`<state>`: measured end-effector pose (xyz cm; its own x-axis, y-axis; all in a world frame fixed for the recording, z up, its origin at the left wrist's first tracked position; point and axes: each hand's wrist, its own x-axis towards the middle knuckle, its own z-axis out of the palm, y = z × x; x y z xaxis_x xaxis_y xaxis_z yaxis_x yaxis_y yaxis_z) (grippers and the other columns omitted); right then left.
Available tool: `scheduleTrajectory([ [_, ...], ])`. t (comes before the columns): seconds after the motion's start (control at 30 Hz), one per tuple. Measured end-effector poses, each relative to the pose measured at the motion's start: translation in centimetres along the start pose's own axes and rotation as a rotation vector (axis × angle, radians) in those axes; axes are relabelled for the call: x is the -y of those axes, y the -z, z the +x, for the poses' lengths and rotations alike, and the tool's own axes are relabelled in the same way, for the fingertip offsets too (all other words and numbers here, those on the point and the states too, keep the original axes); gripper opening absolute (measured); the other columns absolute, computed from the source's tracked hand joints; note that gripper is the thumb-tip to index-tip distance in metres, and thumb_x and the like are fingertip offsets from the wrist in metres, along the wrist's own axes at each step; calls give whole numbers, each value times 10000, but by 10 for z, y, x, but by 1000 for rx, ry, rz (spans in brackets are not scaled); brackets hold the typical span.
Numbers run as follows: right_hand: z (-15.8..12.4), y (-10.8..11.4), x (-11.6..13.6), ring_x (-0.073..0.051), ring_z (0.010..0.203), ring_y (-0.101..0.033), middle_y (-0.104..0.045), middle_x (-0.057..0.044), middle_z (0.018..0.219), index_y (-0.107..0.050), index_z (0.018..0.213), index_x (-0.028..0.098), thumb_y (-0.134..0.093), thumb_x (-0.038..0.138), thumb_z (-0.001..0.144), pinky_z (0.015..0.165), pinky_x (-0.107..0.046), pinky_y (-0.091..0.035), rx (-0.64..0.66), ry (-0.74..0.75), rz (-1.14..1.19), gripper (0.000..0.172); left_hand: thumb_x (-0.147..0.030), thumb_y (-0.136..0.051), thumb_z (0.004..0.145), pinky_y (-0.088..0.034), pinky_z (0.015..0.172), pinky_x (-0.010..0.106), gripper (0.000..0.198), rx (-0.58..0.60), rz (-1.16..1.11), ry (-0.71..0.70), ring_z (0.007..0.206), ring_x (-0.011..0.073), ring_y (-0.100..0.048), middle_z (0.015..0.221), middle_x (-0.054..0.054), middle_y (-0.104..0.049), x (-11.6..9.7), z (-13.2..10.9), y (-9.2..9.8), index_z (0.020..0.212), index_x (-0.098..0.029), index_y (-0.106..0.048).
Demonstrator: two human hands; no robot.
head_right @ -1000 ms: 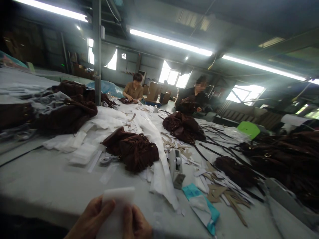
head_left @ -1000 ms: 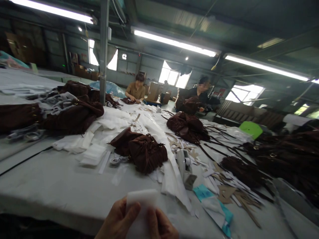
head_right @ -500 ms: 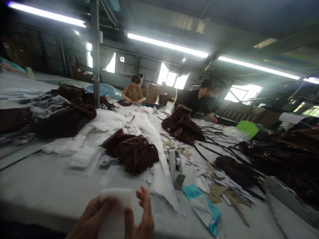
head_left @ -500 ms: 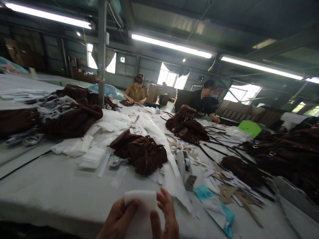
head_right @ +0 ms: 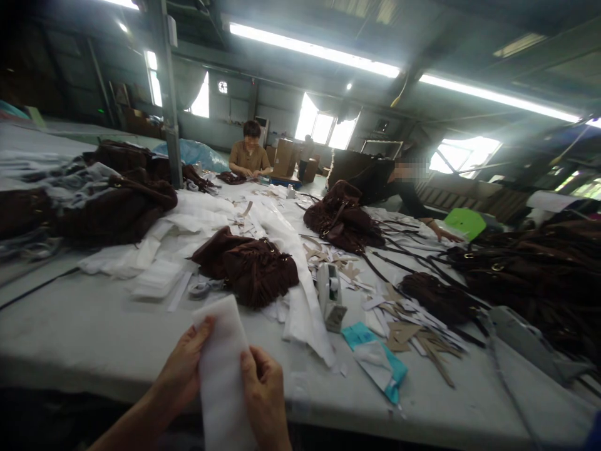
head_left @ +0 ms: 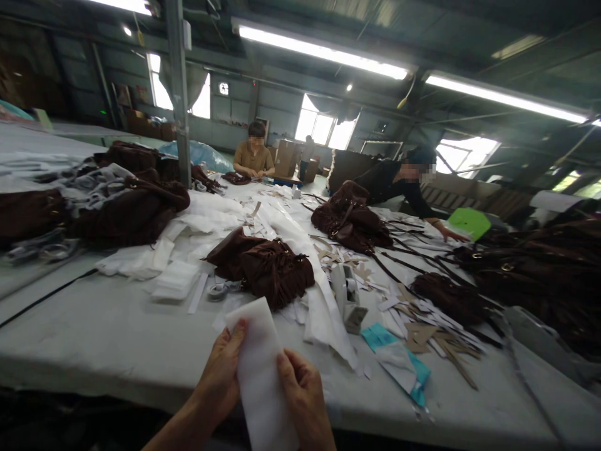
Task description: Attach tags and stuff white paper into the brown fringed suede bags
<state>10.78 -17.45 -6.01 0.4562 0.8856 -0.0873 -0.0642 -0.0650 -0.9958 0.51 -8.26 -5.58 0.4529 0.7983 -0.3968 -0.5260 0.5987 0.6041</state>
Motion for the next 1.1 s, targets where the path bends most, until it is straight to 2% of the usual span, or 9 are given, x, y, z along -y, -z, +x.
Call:
scheduleTrajectory([
  [0.17,-1,-1,-1,-147,617,-536,-634,-33,681,-713,910,111,-598,530,790,534,-218,-427,14,-27,6,450,-238,-680,797,-588,591,296,183,-36,-16,-4,588,182,-696,687,22,-712,2,4,2,942,-162,-599],
  [0.43,3,5,-10,-90,523,-352,-468,24,544,-674,670,115,-584,534,776,444,-197,-262,-52,-23,-101,442,-332,-724,747,-574,663,358,373,49,89,21,763,257,-704,837,91,-723,3,11,11,1041,-149,-583],
  [0.57,0,6,-3,-99,517,-350,-447,23,512,-676,611,122,-583,512,768,445,-208,-249,-44,-6,-206,430,-331,-755,702,-464,935,394,599,40,447,-428,1125,282,-581,1229,120,-617,-30,22,15,1242,-218,-520],
  [0.67,-4,3,3,-125,544,-428,-529,0,548,-706,642,126,-561,480,795,465,-212,-307,4,54,-306,411,-300,-730,720,-195,1130,421,471,314,957,-747,1284,282,-434,1283,104,-591,-57,18,13,1174,-243,-614],
  [0.73,-6,0,3,-146,580,-496,-589,-14,583,-714,663,130,-550,451,814,511,-217,-361,27,115,-386,390,-297,-686,757,-79,1147,465,375,642,1310,-776,1252,292,-468,1197,100,-648,-63,12,11,1129,-258,-649],
  [0.8,-7,-1,-4,-155,604,-536,-612,-18,587,-699,643,138,-546,424,827,555,-219,-382,47,178,-468,373,-277,-630,791,-106,1124,524,264,881,1576,-751,1081,293,-598,1016,101,-713,-59,9,12,1049,-243,-677],
  [0.93,-9,1,-33,-126,534,-518,-572,-3,520,-634,554,159,-524,423,840,532,-218,-341,64,280,-597,404,-217,-571,759,-488,788,392,123,1046,1882,-702,588,235,-643,650,89,-696,-35,15,24,722,-182,-683],
  [1.0,-11,2,-49,-114,490,-494,-556,1,492,-616,520,172,-513,408,837,520,-224,-333,58,327,-659,409,-203,-558,724,-456,536,289,130,1081,1934,-655,480,212,-587,579,81,-674,-25,19,30,665,-178,-672],
  [1.1,-15,0,-65,-138,468,-522,-583,-9,476,-641,495,212,-542,368,797,522,-246,-378,4,392,-690,354,-201,-531,706,-303,391,234,172,1113,1879,-550,369,148,-442,470,30,-613,-16,18,35,593,-186,-659],
])
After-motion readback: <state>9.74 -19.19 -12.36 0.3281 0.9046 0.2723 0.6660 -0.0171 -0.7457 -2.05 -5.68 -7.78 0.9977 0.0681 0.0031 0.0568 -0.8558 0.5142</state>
